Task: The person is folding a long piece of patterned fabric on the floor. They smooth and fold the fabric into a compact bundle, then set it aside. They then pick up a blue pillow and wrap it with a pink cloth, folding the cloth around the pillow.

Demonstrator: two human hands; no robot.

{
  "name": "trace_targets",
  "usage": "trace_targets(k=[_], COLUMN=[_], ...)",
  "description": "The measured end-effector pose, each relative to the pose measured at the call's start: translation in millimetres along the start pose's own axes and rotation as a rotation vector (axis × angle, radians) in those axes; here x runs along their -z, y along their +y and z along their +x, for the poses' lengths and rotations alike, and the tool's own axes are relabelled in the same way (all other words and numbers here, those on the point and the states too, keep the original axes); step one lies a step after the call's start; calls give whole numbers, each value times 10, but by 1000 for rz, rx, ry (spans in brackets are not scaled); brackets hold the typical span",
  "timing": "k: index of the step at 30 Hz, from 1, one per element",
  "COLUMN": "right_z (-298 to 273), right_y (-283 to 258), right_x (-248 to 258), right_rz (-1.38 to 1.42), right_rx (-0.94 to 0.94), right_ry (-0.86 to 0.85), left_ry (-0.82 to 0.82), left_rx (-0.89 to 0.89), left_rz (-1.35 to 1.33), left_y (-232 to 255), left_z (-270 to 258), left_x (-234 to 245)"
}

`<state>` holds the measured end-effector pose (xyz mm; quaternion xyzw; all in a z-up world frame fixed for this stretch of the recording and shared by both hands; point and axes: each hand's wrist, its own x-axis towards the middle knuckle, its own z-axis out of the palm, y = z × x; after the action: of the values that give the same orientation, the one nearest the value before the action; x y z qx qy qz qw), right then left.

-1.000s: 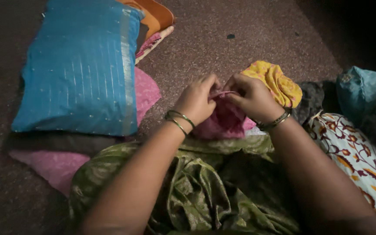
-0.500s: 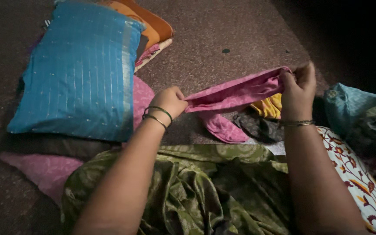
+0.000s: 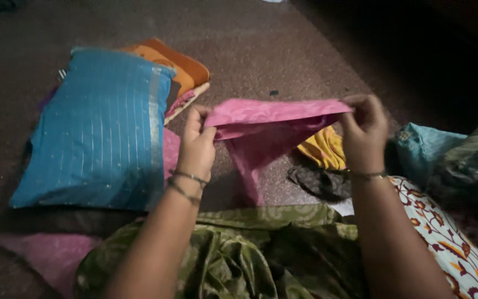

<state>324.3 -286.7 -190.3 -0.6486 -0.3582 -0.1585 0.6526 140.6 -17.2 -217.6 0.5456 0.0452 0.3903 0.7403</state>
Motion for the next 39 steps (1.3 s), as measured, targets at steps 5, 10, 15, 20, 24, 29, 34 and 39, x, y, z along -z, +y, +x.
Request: trace_targets(k=[5, 10, 15, 20, 24, 29, 34, 39], right_z=[-22, 8, 18, 176, 331, 632, 698, 398], right_y=[-658, -1009, -1169, -659, 78, 150, -193, 504], right_x=[185, 206, 333, 283, -102, -15, 275, 277], right_rz=[36, -63, 220, 137, 92, 391, 467, 440], right_rx=[169, 3, 140, -241, -565, -122, 348, 2], right_ry=[113, 69, 76, 9, -67, -36, -47, -91], left_ry=[-147, -69, -109, -87, -143, -114, -229, -80], left_rx=[-408, -171, -249, 34, 134, -364, -691, -545], left_rz=[329, 115, 137, 295, 777, 692, 564, 860], left_y=[804, 1162, 1302, 785, 90, 223, 668, -188], left_z=[-325, -300, -408, 132, 707, 1268, 1118, 689], left_x=[-208, -351, -274, -25, 44, -264, -328, 181])
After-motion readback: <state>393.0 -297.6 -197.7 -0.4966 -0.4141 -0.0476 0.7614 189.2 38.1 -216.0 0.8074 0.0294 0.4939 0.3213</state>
